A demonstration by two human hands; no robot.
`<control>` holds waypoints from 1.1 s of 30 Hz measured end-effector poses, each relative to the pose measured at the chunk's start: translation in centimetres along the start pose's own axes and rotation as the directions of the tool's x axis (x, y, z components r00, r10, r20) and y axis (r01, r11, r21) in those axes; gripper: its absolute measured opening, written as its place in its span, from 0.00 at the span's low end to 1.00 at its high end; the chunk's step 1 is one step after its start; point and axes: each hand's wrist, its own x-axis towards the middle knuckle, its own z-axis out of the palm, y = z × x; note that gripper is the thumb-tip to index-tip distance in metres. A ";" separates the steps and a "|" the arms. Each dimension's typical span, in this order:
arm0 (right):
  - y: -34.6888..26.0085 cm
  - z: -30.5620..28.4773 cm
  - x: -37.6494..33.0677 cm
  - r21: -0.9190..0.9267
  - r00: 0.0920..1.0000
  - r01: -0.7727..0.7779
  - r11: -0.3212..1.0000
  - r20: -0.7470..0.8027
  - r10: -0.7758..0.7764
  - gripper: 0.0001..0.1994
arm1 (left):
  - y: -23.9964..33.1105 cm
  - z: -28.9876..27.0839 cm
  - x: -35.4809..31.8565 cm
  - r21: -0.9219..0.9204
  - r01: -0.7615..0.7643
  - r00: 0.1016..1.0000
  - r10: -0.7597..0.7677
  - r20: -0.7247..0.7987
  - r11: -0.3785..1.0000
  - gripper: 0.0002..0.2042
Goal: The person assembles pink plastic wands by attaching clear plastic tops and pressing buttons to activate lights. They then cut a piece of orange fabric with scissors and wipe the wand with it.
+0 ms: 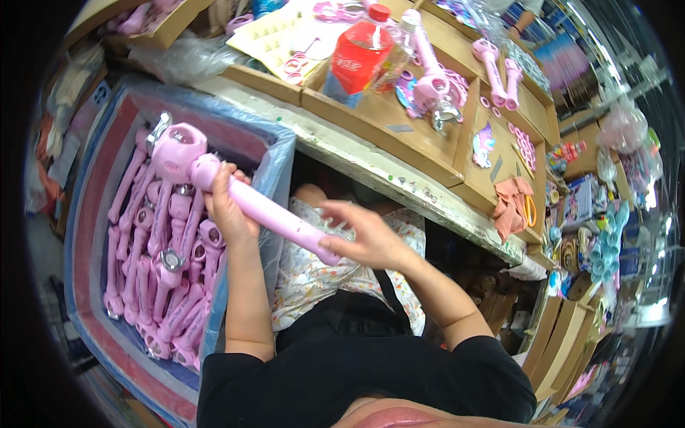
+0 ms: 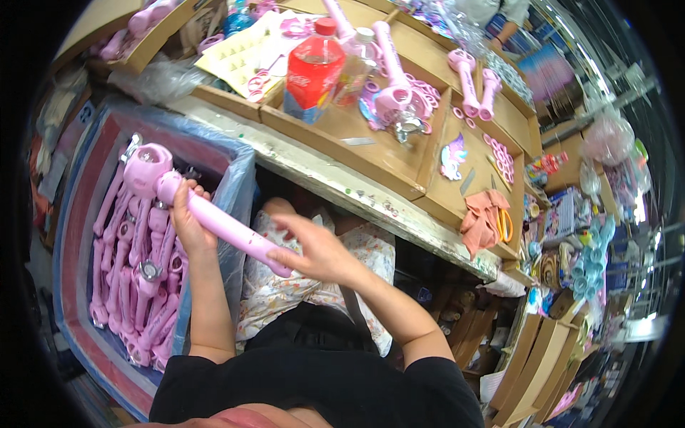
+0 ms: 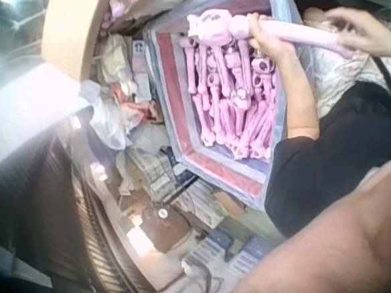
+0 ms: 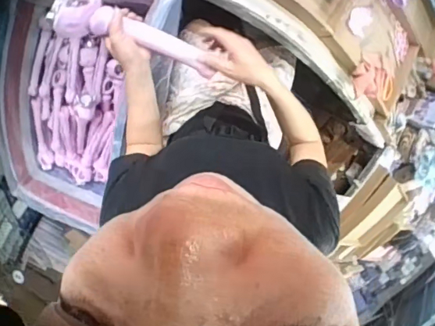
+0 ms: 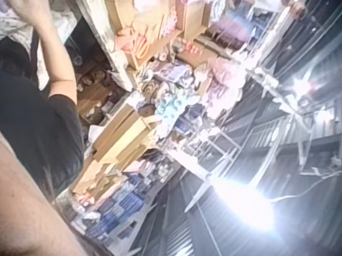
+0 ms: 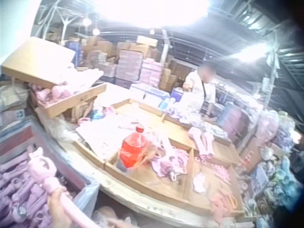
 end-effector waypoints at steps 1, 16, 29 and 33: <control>-0.2 -1.3 0.7 0.004 0.991 0.047 0.999 -0.127 -0.046 0.33 | 0.0 -0.1 0.1 0.008 0.018 1.000 -0.018 0.002 1.000 0.07; 1.1 -12.9 17.3 -0.506 0.590 -0.023 0.862 -0.703 -0.397 0.52 | -0.6 -1.5 1.2 0.055 0.034 0.999 -0.035 0.032 0.998 0.06; 1.1 -11.8 17.8 -0.417 0.611 -0.037 0.908 -0.729 -0.309 0.54 | -0.6 -4.5 5.8 0.340 -0.051 0.999 0.044 0.027 0.939 0.13; 0.4 -11.9 17.5 -0.373 0.683 -0.135 0.918 -0.706 -0.186 0.60 | -0.6 -5.4 8.1 0.414 -0.101 0.994 0.080 0.068 0.904 0.12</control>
